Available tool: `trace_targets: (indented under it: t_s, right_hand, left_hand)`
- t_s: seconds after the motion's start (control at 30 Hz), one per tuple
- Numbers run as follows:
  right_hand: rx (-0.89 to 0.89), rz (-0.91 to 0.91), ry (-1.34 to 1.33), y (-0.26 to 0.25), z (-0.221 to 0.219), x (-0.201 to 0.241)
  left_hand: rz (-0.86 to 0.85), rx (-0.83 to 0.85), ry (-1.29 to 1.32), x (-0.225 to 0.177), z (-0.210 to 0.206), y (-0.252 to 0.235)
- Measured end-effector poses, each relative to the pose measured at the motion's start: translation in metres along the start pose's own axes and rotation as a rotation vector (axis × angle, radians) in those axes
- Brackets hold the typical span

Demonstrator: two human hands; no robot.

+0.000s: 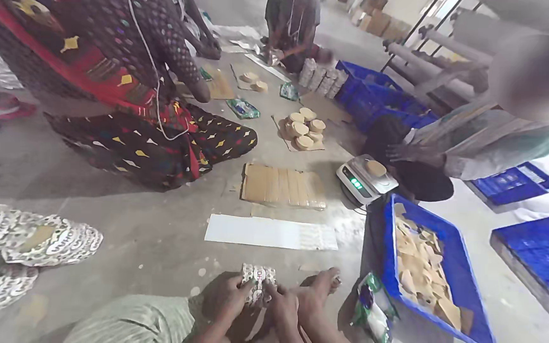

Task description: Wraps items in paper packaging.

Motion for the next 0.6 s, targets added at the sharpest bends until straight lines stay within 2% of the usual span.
trace_targets:
  t_s: [0.13,0.33,0.6]
  right_hand:
    - [0.006,-0.006,-0.036,-0.001,-0.002,-0.002]
    - [0.005,-0.031,-0.016,0.0,-0.005,-0.003]
    - [0.02,-0.009,-0.078,0.001,-0.009,-0.001]
  left_hand:
    - [0.009,-0.011,0.019,0.001,-0.003,0.002]
    - [0.021,-0.009,-0.117,0.001,0.002,-0.003]
    - [0.073,-0.044,0.077,0.002,-0.006,0.003]
Point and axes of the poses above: each hand's wrist, its own y-axis away from the middle knuckle, its own z-axis out of the back of the hand, x = y × z, the point moved 4 cm from there along -y, towards the middle knuckle, and after that the axes turned 5 degrees about -z, right-handed, at the moved point
